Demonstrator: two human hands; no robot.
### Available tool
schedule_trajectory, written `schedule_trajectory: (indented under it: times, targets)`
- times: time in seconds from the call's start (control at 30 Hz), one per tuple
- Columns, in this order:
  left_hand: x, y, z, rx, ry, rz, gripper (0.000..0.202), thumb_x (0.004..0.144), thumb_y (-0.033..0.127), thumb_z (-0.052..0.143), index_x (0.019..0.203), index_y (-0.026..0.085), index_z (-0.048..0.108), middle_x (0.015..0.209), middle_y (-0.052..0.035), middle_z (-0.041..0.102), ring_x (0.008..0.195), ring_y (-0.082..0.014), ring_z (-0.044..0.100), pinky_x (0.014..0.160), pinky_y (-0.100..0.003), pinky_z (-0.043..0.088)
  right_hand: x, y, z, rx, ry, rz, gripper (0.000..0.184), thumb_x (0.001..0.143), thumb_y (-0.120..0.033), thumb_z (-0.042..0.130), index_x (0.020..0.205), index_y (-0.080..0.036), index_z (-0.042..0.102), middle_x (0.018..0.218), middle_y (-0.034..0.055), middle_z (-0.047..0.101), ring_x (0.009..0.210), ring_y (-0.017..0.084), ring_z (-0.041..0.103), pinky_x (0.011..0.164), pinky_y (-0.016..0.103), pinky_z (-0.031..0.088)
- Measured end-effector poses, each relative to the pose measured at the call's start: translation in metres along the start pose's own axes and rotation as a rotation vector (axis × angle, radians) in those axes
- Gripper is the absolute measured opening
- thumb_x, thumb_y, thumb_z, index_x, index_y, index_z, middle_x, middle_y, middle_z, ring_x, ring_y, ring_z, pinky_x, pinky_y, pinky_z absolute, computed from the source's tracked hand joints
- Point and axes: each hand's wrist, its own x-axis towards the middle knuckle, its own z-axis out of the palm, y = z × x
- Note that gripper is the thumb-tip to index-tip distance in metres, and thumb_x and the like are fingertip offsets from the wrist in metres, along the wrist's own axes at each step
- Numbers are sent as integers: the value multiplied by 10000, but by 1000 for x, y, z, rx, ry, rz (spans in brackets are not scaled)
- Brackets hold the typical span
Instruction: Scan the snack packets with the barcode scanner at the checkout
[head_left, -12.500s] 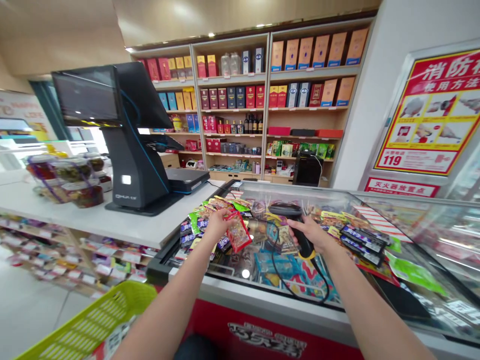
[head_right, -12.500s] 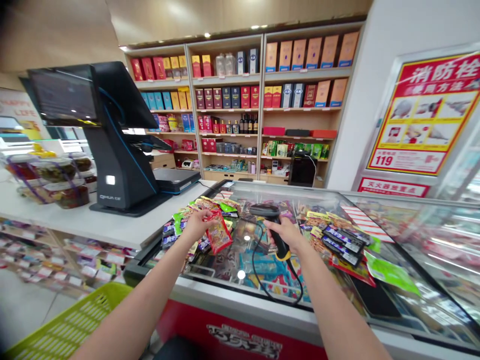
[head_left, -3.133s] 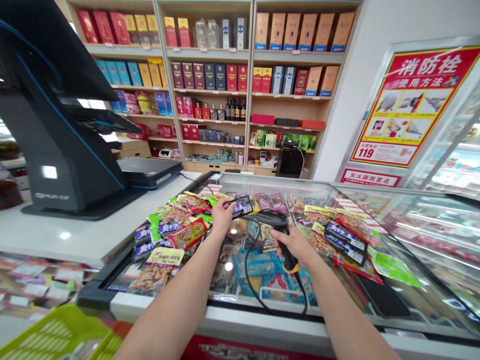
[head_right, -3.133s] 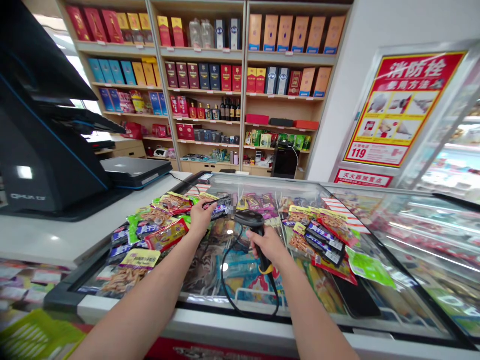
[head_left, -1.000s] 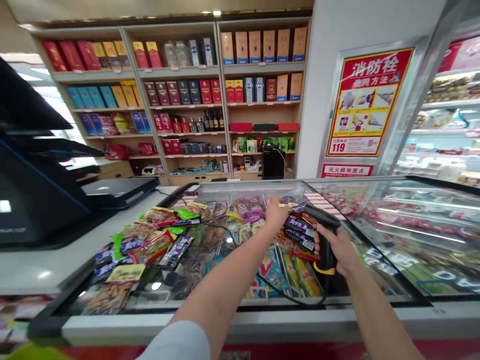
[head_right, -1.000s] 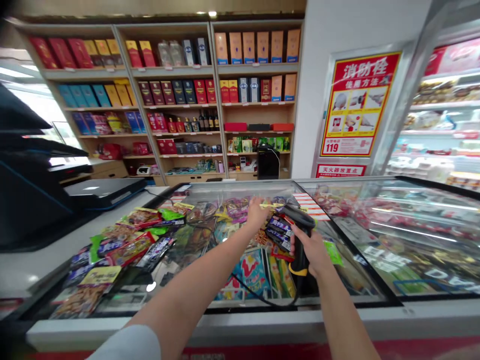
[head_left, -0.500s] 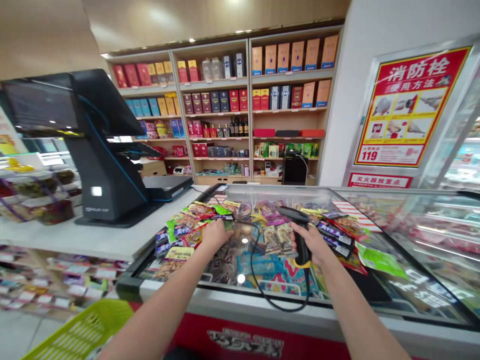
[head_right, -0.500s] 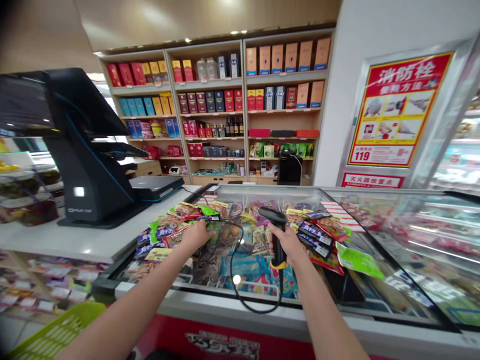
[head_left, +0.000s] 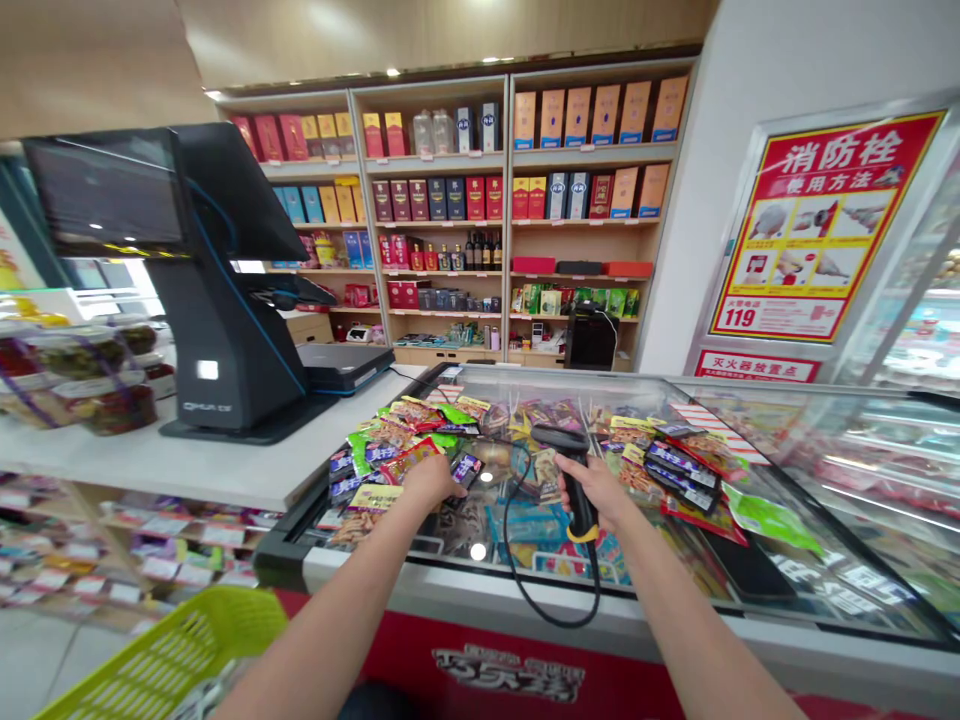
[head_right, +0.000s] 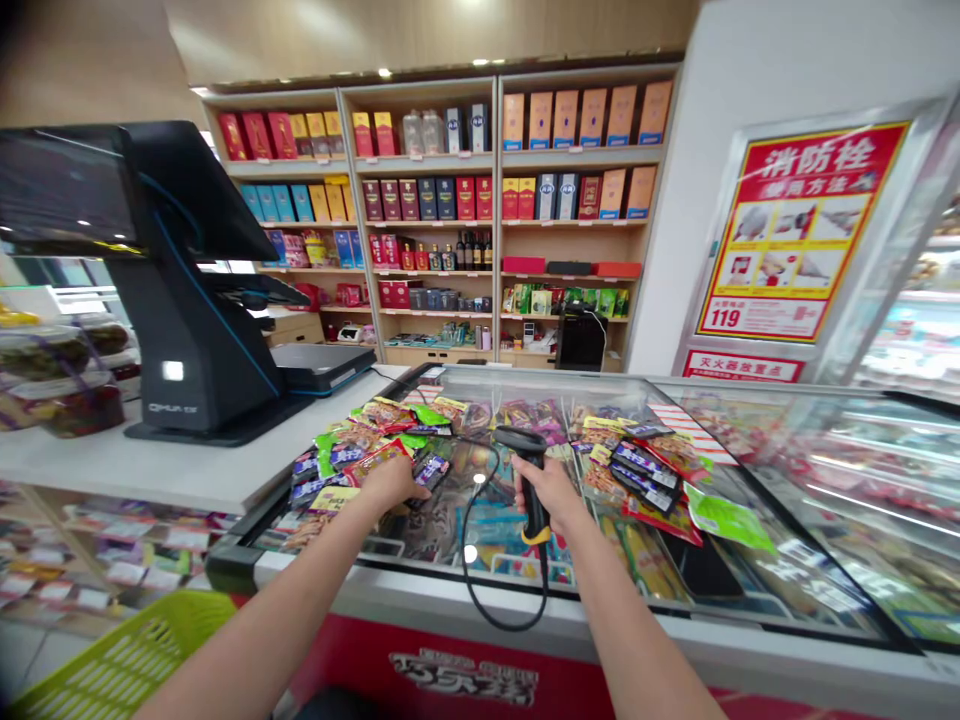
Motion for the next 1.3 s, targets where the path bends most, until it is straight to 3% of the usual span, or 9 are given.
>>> schedule_trajectory:
  times: [0.1, 0.23, 0.4, 0.53, 0.63, 0.77, 0.87, 1.07, 1.3]
  targets:
    - [9, 0, 7, -154, 29, 42, 382, 345, 211, 878, 611, 215, 604, 873, -147, 748, 997, -374, 682, 848, -375, 480, 2, 1, 1, -30, 13, 35, 293, 760, -375, 727, 642, -177, 546, 478, -26, 569, 363, 94, 512, 377, 214, 465]
    - [21, 11, 20, -538, -42, 53, 230, 491, 202, 817, 547, 209, 593, 592, -50, 660, 779, -288, 681, 691, -310, 471, 8, 1, 3, -27, 12, 47, 256, 784, -344, 711, 671, -186, 545, 474, -34, 568, 354, 94, 500, 369, 213, 466]
    - [36, 43, 33, -1307, -164, -170, 152, 618, 139, 747, 666, 172, 606, 581, -9, 643, 539, -149, 597, 512, -222, 410, 14, -6, 6, -23, 5, 48, 293, 756, -359, 744, 656, -187, 529, 487, -34, 564, 371, 99, 515, 350, 212, 449]
    - [47, 74, 44, -1639, -141, -339, 192, 641, 19, 696, 732, 146, 584, 625, -17, 659, 512, -121, 602, 535, -221, 436, 21, -8, 5, -28, -19, 40, 332, 706, -414, 774, 666, -184, 538, 482, -43, 556, 372, 94, 512, 351, 205, 440]
    - [54, 86, 55, -1739, -48, -363, 218, 666, 53, 740, 748, 148, 561, 624, -1, 650, 520, -110, 604, 541, -212, 422, 25, -2, -1, -12, -51, 18, 389, 648, -477, 802, 705, -184, 552, 508, -47, 573, 386, 95, 517, 367, 212, 450]
    - [59, 85, 69, -1785, 42, -261, 330, 643, 184, 843, 732, 165, 526, 604, 38, 627, 493, -71, 554, 493, -183, 352, 26, 10, -8, -55, -81, 6, 423, 647, -528, 792, 688, -186, 547, 515, -43, 570, 398, 96, 522, 393, 221, 458]
    - [58, 81, 75, -1784, 30, -163, 354, 605, 226, 877, 760, 158, 566, 589, 51, 618, 490, -67, 552, 495, -179, 361, 23, 12, -9, -85, -108, 5, 409, 670, -530, 780, 688, -185, 560, 539, -33, 582, 423, 102, 540, 408, 224, 464]
    - [51, 87, 76, -1887, 18, -49, 425, 622, 184, 866, 998, 133, 674, 676, -7, 700, 626, -155, 676, 703, -297, 546, 17, 3, -1, -71, -81, 20, 399, 633, -491, 804, 729, -194, 556, 508, -48, 567, 394, 106, 523, 377, 222, 439]
    - [47, 90, 76, -1930, -25, -23, 391, 762, 191, 773, 1134, 158, 656, 890, -56, 755, 712, -150, 708, 662, -250, 565, 19, 7, -2, -100, -49, 14, 370, 652, -482, 774, 663, -194, 542, 494, -37, 562, 384, 96, 505, 371, 214, 435]
